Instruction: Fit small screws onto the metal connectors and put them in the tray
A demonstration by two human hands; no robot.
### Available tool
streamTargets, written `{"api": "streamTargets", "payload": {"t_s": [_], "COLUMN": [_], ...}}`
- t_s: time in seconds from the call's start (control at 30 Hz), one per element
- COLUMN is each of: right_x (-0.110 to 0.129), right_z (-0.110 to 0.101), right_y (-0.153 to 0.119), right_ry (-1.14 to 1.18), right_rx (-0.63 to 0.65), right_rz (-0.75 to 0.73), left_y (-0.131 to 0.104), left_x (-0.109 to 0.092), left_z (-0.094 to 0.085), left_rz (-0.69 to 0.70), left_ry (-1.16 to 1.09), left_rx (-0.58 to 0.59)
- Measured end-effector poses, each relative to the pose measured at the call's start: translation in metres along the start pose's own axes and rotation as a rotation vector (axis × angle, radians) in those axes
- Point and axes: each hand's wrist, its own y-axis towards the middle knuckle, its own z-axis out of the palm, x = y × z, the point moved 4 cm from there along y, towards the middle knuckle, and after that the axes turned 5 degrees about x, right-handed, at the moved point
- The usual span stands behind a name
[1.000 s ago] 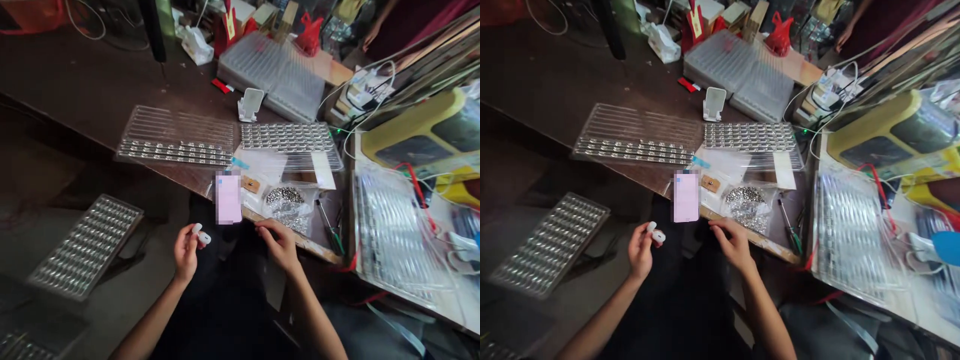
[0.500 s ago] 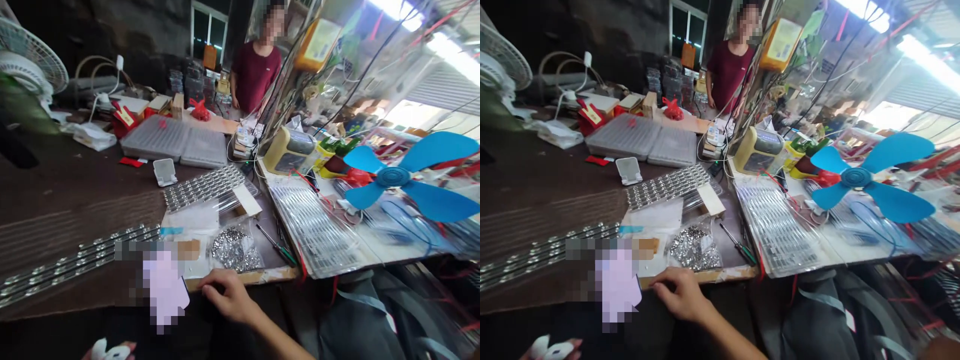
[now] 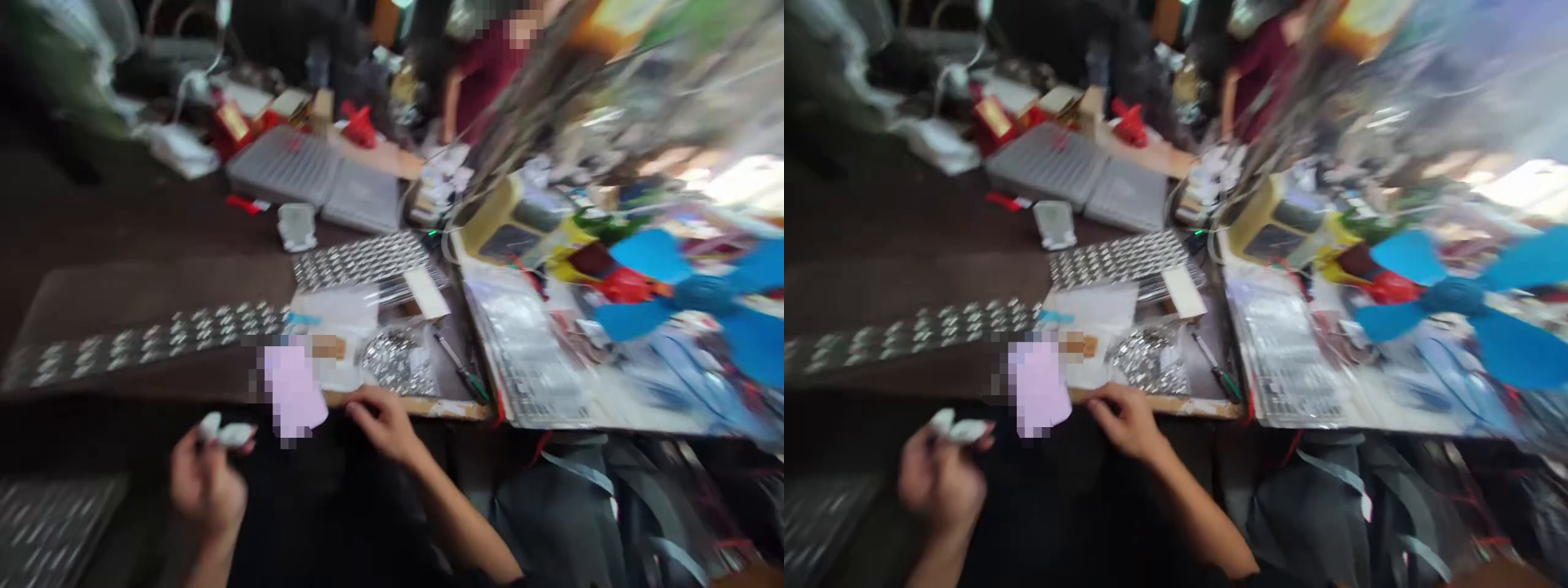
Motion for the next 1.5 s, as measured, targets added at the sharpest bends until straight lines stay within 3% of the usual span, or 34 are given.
{"api": "streamTargets", "payload": {"t_s": [0.03,0.17,0.67,0.8,0.93,1.03,1.23,1.5], "right_x": [-0.002,-0.01,-0.011,0.008,0.04,0.053,0.056,0.057], "right_z": [0.001,0.003,0.001,0.009,0.036,0.049,0.052,0.053], "right_y": [-0.001,0.006,0.003,-0.008,-0.017,-0.015,-0.011,-0.019], "right_ry": [0.002,-0.017,-0.037,0.01,0.045,0.042,0.122,0.143], "right_rx": [-0.007,0.001,-0.013,-0.051,0.057,0.06,0.023,0.027], "right_rz": [0.018,0.009,-0.04,-0.073,-0.201,-0.256,-0.352,-0.353], "left_y": [-0.003,-0.009,-0.015,-0.026,-0.044,-0.052,-0.051,-0.055], "left_x": [0.005,0.023,0.011,-0.002,-0.024,-0.038,-0.044,-0.044], "left_z": [0.0,0.0,0.006,0.01,0.019,0.025,0.026,0.026], "left_rz": [-0.003,0.002,0.056,0.168,0.324,0.446,0.554,0.524], "left_ry": [-0.034,-0.05,-0.046,-0.046,0.027,0.018,-0.089,-0.07], "left_rx": [-0.014,0.112,0.159,0.263,0.442,0.518,0.563,0.567]}}
